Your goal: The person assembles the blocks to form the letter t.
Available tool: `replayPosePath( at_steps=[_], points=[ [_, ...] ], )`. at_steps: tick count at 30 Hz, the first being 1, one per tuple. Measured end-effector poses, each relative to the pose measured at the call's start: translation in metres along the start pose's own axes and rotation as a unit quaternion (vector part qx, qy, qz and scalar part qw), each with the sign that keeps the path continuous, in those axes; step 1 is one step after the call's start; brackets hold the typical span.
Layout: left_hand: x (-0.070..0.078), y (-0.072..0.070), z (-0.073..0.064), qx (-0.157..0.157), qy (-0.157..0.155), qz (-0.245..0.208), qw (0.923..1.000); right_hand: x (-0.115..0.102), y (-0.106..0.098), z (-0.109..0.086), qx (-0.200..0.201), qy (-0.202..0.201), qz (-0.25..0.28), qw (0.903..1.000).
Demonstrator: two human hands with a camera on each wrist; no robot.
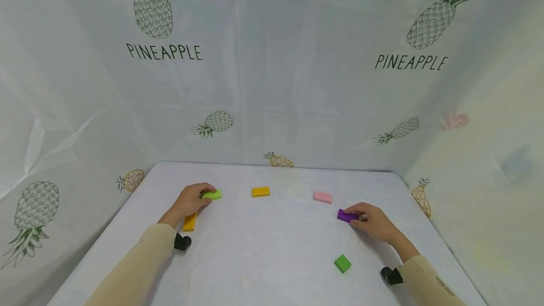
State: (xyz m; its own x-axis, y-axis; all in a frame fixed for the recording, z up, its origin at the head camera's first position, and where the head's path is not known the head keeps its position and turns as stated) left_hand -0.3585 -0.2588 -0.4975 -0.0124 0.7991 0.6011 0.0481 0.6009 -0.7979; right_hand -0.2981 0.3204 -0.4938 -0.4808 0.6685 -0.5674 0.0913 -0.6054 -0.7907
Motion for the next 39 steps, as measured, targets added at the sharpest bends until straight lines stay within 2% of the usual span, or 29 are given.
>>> replayPosePath(
  at_steps=[11, 16, 25, 39],
  points=[
    [0.0039, -0.0011, -0.0003, -0.005, 0.0, 0.002, 1.0, 0.0038, -0.0015, 0.0036, -0.006, -0.019, -0.025, 0.9995],
    [0.0043, -0.0024, -0.0016, -0.001, 0.008, -0.001, 1.0, 0.002, -0.0017, 0.0045, -0.01, -0.011, -0.023, 0.9996],
    [0.0031, -0.0023, -0.0032, 0.002, 0.005, -0.007, 1.0, 0.0003, -0.0032, 0.002, -0.013, 0.002, -0.02, 0.9997],
    [0.0087, -0.0007, 0.0027, 0.003, 0.017, -0.004, 0.9998, 0.0001, -0.0025, 0.0026, -0.012, 0.019, -0.013, 0.9997]
  ],
)
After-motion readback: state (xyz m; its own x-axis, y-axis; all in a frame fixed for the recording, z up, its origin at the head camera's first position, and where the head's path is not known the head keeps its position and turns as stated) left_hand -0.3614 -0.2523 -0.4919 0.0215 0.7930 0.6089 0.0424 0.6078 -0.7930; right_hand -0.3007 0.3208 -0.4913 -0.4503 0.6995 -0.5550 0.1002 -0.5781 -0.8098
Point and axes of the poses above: each hand's wrist, its own z-axis towards the middle knuckle, its own y-axis out of the palm, x = y × z, the point moved 3 cm from there along z, towards the middle knuckle, and after that the axes turned 14 degrees about -y, right-handed, at the moved point
